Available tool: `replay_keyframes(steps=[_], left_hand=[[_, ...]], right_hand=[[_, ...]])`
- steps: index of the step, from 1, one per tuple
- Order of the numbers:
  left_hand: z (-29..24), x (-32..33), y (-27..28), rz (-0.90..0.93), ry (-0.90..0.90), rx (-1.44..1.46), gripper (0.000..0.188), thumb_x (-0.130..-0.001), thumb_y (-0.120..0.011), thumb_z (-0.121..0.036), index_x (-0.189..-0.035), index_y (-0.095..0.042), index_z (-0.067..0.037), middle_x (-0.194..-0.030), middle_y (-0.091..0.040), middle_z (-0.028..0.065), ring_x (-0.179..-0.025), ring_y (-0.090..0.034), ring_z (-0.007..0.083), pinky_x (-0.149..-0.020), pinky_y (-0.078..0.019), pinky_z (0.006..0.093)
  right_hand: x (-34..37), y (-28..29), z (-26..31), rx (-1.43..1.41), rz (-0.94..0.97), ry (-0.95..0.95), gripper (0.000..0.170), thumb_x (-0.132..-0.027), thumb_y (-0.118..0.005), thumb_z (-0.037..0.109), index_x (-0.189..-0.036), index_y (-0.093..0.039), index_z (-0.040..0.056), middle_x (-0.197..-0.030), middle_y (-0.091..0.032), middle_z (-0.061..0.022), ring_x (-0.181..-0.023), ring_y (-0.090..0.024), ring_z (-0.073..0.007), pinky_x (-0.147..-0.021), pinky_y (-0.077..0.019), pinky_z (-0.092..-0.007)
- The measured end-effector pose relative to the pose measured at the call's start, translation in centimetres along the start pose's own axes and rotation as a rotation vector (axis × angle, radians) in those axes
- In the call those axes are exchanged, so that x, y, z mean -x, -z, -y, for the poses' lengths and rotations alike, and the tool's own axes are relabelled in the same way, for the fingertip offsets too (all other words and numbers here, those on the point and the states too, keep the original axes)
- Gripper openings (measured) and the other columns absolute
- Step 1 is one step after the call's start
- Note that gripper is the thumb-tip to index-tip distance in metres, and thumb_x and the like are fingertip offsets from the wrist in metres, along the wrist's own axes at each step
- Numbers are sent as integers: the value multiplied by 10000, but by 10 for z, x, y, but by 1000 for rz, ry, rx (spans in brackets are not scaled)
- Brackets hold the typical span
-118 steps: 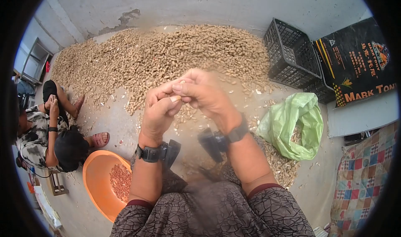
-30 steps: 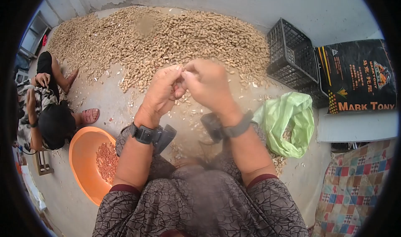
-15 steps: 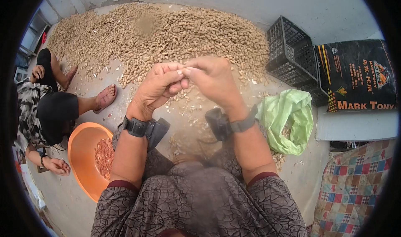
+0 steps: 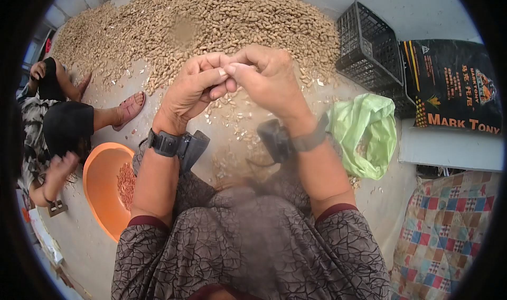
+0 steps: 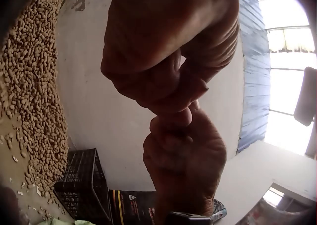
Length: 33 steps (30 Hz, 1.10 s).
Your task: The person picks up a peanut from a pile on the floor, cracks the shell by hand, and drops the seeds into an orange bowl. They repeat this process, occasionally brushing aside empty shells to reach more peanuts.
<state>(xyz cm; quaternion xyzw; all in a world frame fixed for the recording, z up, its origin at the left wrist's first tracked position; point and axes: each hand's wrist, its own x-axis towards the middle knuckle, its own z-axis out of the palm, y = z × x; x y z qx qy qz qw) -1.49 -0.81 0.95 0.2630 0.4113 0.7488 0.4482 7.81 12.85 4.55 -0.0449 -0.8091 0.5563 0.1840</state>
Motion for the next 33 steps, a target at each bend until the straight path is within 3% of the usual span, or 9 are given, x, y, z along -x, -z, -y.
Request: replay_keyframes(steps=[5,14,17,19,20,22,27,30,33], left_hand=[[5,0,-2,3,36,18,136,-836,-543,-106,-913,-579,1,-764,-605,61,-578,-448,39,-509,-350,165],[14,1,0,-4,96,56,116,-816,-558,-85,-883,-592,4,-772,-598,63,-641,-525,70,-553,-404,167],[9,2,0,-37,141,20,153,-840,-469,-24,-932,-584,19,-701,-573,33,-500,-425,9,-413,-302,130],[0,7,3,-273,251,-231,156,-865,-463,-56,-926,-591,11,-671,-554,13,-481,-407,9,-414,-291,128],[-3,8,5,-274,243,-235,156,-865,-463,-56,-926,-591,11,-671,-554,13,-481,-407,9,-414,-291,128],[-8,11,10,-366,152,-232,169,-888,-464,-92,-933,-596,4,-655,-546,-3,-460,-383,11,-414,-280,128],[-7,12,12,-275,57,-207,195,-915,-490,-146,-979,-604,-1,-631,-525,-33,-455,-361,3,-414,-267,130],[-8,11,-1,-172,28,-238,260,-892,-546,-164,-1096,-595,-10,-656,-536,-50,-507,-403,-13,-436,-284,117],[-5,9,-15,-226,1,-296,265,-877,-566,-165,-1090,-598,-10,-703,-583,-35,-547,-451,-14,-463,-318,109]], right_hand=[[5,0,6,-117,-1,-57,77,-788,-621,48,-741,-653,-4,-596,-617,-24,-562,-568,-53,-497,-435,-199],[8,-6,-12,118,-3,143,103,-751,-603,46,-669,-618,-14,-565,-592,-59,-512,-554,-90,-466,-416,-238],[6,-2,-8,142,39,76,146,-762,-611,75,-645,-598,-13,-550,-574,-50,-509,-552,-98,-453,-398,-249],[3,4,-5,117,101,-44,185,-779,-614,97,-623,-588,2,-557,-570,-34,-501,-538,-89,-444,-384,-228],[2,7,-5,118,101,-35,185,-779,-614,97,-623,-588,2,-557,-570,-34,-501,-538,-89,-444,-384,-228],[2,11,-3,4,468,-261,174,-809,-601,132,-665,-614,33,-573,-573,-19,-490,-509,-71,-439,-375,-204],[-2,8,3,-32,348,-425,262,-876,-537,261,-790,-641,37,-591,-589,-29,-476,-482,-54,-428,-367,-185],[-9,8,-7,-415,174,-488,352,-908,-505,323,-811,-631,8,-586,-594,-46,-404,-432,-57,-364,-315,-195],[-10,-1,-12,-335,86,-493,390,-921,-476,348,-837,-630,0,-575,-586,-53,-381,-422,-66,-344,-308,-205]])
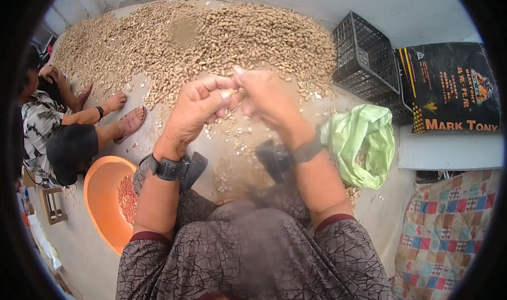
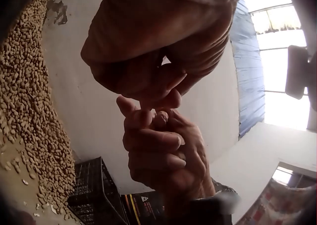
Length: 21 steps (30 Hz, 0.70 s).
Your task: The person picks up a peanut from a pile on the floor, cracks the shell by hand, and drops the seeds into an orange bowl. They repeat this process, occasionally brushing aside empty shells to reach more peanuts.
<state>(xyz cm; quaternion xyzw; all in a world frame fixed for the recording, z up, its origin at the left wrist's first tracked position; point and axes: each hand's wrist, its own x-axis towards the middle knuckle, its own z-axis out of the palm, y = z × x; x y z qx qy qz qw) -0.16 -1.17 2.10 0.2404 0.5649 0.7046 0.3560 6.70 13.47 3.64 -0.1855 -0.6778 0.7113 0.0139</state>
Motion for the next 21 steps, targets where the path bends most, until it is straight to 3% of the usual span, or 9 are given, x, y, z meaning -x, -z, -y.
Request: replay_keyframes(steps=[6,8,12,14,17,21], left_hand=[[3,-6,-7,28,-77,-13,212,-842,-562,-35,-1031,-619,41,-780,-631,46,-674,-616,92,-549,-443,196],[5,-9,-6,7,-41,-56,255,-857,-588,-106,-1082,-599,12,-719,-617,6,-561,-503,24,-515,-390,138],[5,-11,3,-59,-16,152,249,-862,-574,-92,-1081,-589,26,-715,-600,14,-531,-453,21,-477,-346,134],[2,-10,4,-79,-53,360,255,-869,-561,-94,-1087,-575,36,-734,-586,23,-527,-419,16,-448,-305,134],[4,-10,2,-55,-63,450,281,-877,-550,-101,-1118,-555,45,-775,-591,35,-558,-435,13,-443,-298,131],[8,-10,1,-23,-77,501,247,-883,-540,-108,-1079,-564,40,-788,-597,41,-572,-439,11,-441,-295,125]], right_hand=[[2,-14,7,75,-35,-76,434,-944,-403,384,-859,-588,1,-535,-523,-30,-389,-458,-92,-341,-331,-215],[5,-16,12,93,-58,-112,429,-947,-395,382,-816,-572,14,-543,-519,-28,-397,-461,-88,-344,-332,-210],[3,-8,14,-57,5,-29,401,-940,-424,370,-772,-551,28,-536,-507,-18,-404,-454,-79,-354,-334,-198],[1,-2,7,-137,27,107,311,-907,-515,306,-824,-578,13,-593,-547,-13,-451,-465,-56,-387,-348,-176],[5,-8,10,-90,-22,190,225,-853,-600,211,-909,-602,-7,-681,-593,-16,-502,-475,-38,-428,-363,-159],[5,-5,7,-142,-11,176,241,-815,-635,142,-991,-606,-20,-756,-616,-26,-545,-490,-31,-452,-375,-153]])
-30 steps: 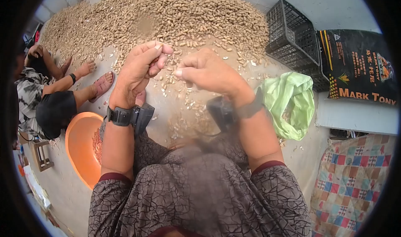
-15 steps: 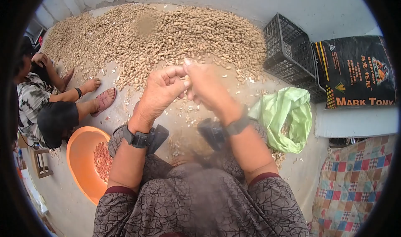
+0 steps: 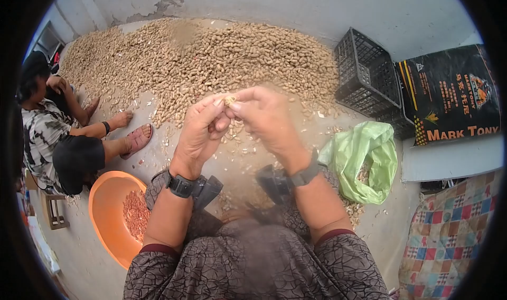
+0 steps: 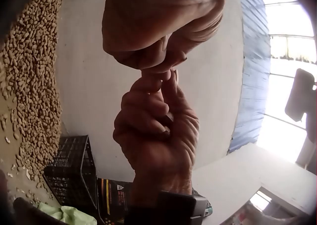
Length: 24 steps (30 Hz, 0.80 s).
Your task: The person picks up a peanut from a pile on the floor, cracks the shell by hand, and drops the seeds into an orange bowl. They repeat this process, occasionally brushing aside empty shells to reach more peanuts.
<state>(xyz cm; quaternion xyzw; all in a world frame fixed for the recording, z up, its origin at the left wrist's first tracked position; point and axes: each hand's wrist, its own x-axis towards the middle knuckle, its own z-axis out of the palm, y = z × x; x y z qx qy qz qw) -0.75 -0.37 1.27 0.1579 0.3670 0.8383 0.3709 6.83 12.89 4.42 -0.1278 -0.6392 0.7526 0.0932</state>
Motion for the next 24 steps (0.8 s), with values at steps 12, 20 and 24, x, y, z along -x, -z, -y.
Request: replay_keyframes(steps=[12,20,24], left_hand=[[-6,2,4,84,6,20,222,-879,-546,-87,-1061,-545,41,-788,-594,46,-574,-426,18,-454,-303,123],[-17,13,-12,78,52,-98,321,-871,-573,-100,-1153,-565,53,-926,-609,1,-730,-499,5,-569,-372,122],[-13,10,-10,55,43,-119,308,-854,-601,-88,-1123,-562,57,-836,-602,3,-587,-460,3,-496,-342,123]], right_hand=[[0,2,5,46,44,9,248,-819,-641,170,-980,-616,-16,-741,-614,-29,-542,-488,-31,-442,-367,-157],[2,-2,8,-27,223,-40,346,-815,-663,221,-1056,-581,-13,-712,-609,-15,-519,-442,-11,-437,-308,-159],[2,-3,10,-13,256,-39,354,-816,-662,221,-1069,-579,-14,-712,-609,-13,-517,-434,-11,-433,-304,-155]])
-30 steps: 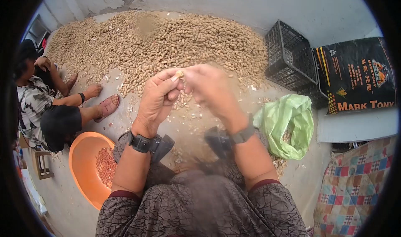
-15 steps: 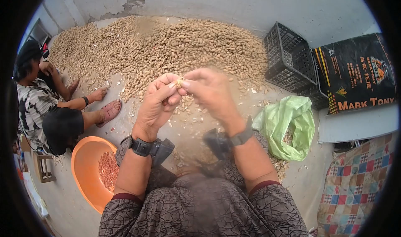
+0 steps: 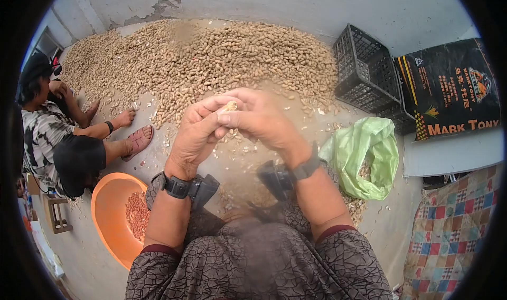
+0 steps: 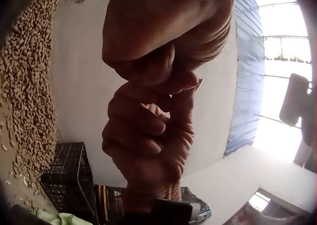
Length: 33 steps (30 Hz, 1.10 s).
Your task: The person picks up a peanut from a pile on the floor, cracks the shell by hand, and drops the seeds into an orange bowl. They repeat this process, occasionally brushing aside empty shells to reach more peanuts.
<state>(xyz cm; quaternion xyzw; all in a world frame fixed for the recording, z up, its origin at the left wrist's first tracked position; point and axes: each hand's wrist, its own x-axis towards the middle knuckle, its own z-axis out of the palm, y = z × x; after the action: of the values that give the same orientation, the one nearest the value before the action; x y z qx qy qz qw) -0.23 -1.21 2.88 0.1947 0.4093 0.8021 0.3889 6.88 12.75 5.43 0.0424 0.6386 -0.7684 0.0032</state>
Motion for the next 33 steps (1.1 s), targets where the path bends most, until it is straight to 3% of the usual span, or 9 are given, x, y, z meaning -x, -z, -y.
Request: replay_keyframes(steps=[2,12,14,21,23,27,29,33], left_hand=[[4,-1,6,60,-31,-137,287,-874,-531,-92,-1138,-596,1,-881,-601,-15,-632,-463,2,-531,-362,134],[-2,6,-19,33,-138,-257,252,-906,-495,-134,-1060,-624,19,-758,-603,-11,-592,-506,29,-505,-364,151],[1,5,-18,39,-181,-296,326,-934,-502,-187,-1134,-570,61,-667,-531,-26,-508,-369,14,-477,-303,168],[11,-3,-11,-71,-180,-237,336,-927,-484,-177,-1127,-567,80,-685,-552,-13,-509,-375,20,-477,-309,164],[16,2,0,-60,-124,-195,248,-885,-495,-126,-996,-638,44,-700,-574,-11,-571,-472,26,-490,-344,169],[19,0,4,-116,-119,-104,228,-875,-506,-129,-947,-647,35,-667,-545,-25,-552,-428,20,-486,-318,169],[14,3,0,-172,-87,-97,217,-884,-510,-146,-932,-640,21,-668,-548,-23,-560,-428,21,-500,-323,166],[15,-7,9,-242,-171,-138,219,-894,-518,-166,-960,-627,12,-673,-557,-19,-561,-433,26,-506,-331,169]], right_hand=[[1,0,-2,3,4,-2,339,-821,-652,215,-1061,-587,-15,-716,-612,-13,-508,-426,-12,-426,-292,-153],[3,-2,-4,-89,-32,-13,248,-832,-605,197,-969,-630,-7,-641,-546,18,-503,-418,-15,-420,-285,-156],[2,-5,-7,-40,-107,-7,223,-831,-580,187,-940,-634,0,-632,-523,29,-504,-412,-19,-423,-295,-164],[-6,-4,-8,20,-162,-47,196,-826,-561,184,-877,-637,11,-655,-563,3,-507,-431,-25,-427,-303,-171],[0,-6,-2,19,-39,-78,171,-822,-570,172,-866,-630,18,-696,-612,-23,-507,-443,-26,-430,-304,-172],[-1,-15,-1,148,-71,-30,167,-815,-590,161,-885,-620,12,-707,-637,-32,-499,-445,-28,-431,-302,-170],[0,-18,2,27,-59,-12,141,-785,-625,109,-891,-625,16,-600,-527,54,-453,-377,7,-384,-247,-166],[-8,-3,0,30,-85,-38,161,-803,-653,145,-886,-605,15,-589,-520,45,-442,-377,-4,-377,-249,-167]])
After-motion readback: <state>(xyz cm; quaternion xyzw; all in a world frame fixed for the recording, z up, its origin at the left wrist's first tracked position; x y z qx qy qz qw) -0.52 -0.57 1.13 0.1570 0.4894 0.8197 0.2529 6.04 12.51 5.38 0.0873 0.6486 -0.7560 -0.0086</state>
